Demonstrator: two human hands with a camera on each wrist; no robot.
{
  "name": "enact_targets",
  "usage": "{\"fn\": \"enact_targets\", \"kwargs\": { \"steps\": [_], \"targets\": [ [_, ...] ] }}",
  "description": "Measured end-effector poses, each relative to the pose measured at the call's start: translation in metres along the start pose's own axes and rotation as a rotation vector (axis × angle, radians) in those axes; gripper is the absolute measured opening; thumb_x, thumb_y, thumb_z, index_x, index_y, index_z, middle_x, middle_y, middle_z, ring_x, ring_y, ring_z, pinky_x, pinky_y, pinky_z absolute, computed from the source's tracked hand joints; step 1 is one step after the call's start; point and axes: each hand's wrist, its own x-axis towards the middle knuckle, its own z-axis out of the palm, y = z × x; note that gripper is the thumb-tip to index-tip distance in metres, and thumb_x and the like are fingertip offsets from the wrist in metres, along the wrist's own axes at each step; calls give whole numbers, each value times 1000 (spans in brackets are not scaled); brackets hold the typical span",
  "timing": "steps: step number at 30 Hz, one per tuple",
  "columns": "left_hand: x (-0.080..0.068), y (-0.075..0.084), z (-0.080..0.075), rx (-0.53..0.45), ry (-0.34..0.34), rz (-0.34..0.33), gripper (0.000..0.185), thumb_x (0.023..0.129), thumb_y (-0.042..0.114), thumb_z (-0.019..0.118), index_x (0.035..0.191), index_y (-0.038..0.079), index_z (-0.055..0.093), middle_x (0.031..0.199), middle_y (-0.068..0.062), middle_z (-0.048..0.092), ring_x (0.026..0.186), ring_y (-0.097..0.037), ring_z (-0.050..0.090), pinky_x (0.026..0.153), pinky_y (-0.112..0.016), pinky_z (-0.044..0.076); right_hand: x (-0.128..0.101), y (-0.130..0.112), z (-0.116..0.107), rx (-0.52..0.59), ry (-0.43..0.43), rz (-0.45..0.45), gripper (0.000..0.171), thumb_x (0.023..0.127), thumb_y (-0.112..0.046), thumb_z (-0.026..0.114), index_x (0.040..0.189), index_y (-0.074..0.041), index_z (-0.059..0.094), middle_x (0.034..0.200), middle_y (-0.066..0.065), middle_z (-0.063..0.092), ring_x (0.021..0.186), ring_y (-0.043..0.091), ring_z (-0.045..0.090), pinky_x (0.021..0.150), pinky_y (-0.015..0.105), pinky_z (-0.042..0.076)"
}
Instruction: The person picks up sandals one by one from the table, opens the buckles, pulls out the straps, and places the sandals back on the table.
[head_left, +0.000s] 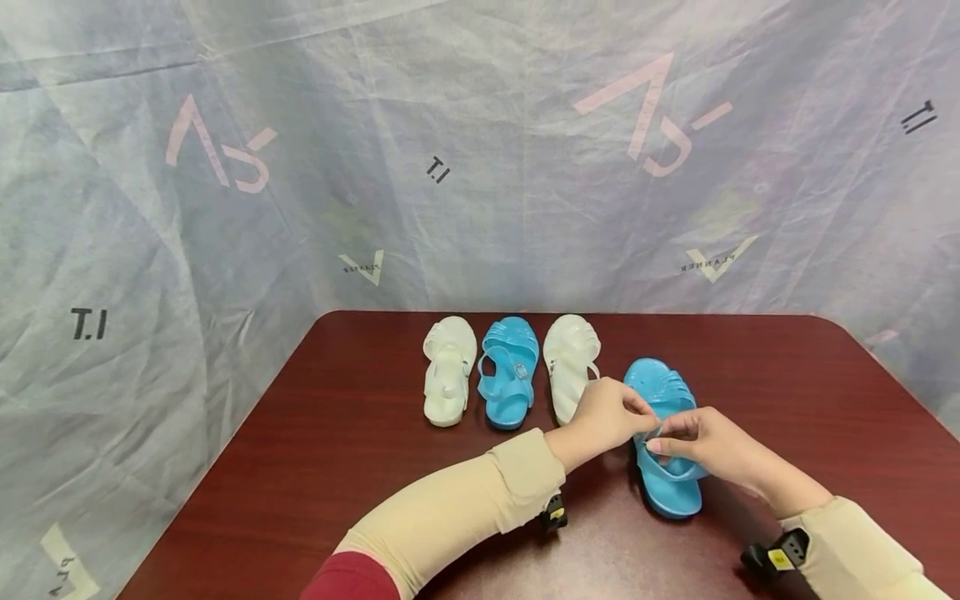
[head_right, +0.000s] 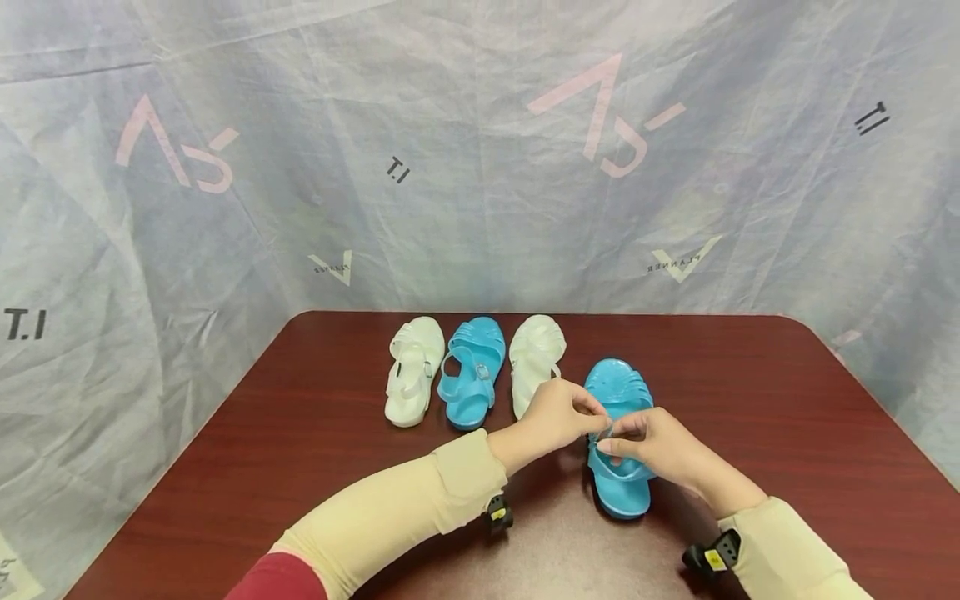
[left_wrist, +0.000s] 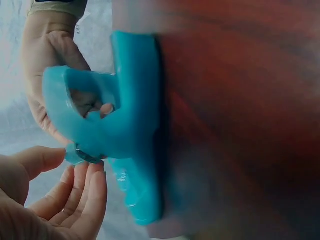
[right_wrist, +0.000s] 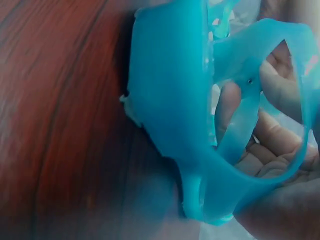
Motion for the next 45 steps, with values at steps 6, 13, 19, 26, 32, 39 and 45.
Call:
{"fn": "enact_targets", "kwargs": {
  "steps": [6, 13, 19, 26, 32, 39, 45],
  "targets": [
    [5, 4, -4, 43, -21, 18, 8, 81, 21, 78, 75, 16, 78, 65, 12, 67, 59, 6, 50, 51, -11, 42, 0, 1, 0, -10, 1, 23, 28, 93, -24, 66, 96, 3, 66, 63, -6, 49, 61, 6, 46, 54, 25, 42],
    [9, 8, -4, 88, -30, -8, 10, 80, 24, 79, 76, 15, 77, 67, 11, 67, 61, 4, 51, 55, -10, 41, 2, -2, -1, -8, -19, 14, 29, 93, -26, 65, 98, 3, 66, 68, -4, 57, 62, 6, 48, 54, 25, 44],
    [12, 5, -6, 108, -3, 33, 7, 82, 18, 74, 76, 16, 78, 57, 12, 62, 55, 3, 49, 101, -32, 46, 5, -3, 5, -1, -17, -9, 29, 92, -25, 66, 100, 3, 68, 81, 1, 67, 71, 7, 55, 59, 27, 47],
    [6, 5, -22, 284, -151, 22, 27, 82, 32, 78, 66, 10, 76, 47, 10, 52, 46, 0, 43, 44, -16, 36, 3, -9, -6, -108, -47, -22, 36, 91, -24, 68, 116, 2, 67, 113, 14, 70, 96, 4, 63, 75, 24, 55],
    [-4, 4, -14, 295, -222, 2, 16, 81, 34, 79, 89, 19, 80, 76, 14, 72, 66, 5, 54, 54, -10, 42, 4, -16, -18, -259, -101, -114, 22, 91, -22, 67, 107, -9, 74, 107, 6, 72, 96, 0, 62, 73, 22, 54],
    [-2, -2, -5, 105, -209, -83, 11, 77, 25, 83, 83, 17, 80, 69, 12, 69, 62, 3, 53, 53, -13, 44, 0, -6, -16, -160, -48, -69, 27, 90, -21, 69, 107, -1, 73, 104, 10, 73, 89, 2, 65, 72, 24, 56],
    [0, -2, -5, -13, -155, -176, 13, 72, 21, 86, 79, 13, 79, 66, 9, 67, 62, -1, 53, 53, -16, 46, 2, -7, -12, -5, -6, -35, 35, 90, -21, 69, 110, 8, 69, 102, 15, 72, 87, 15, 72, 75, 32, 59]
  ]
}}
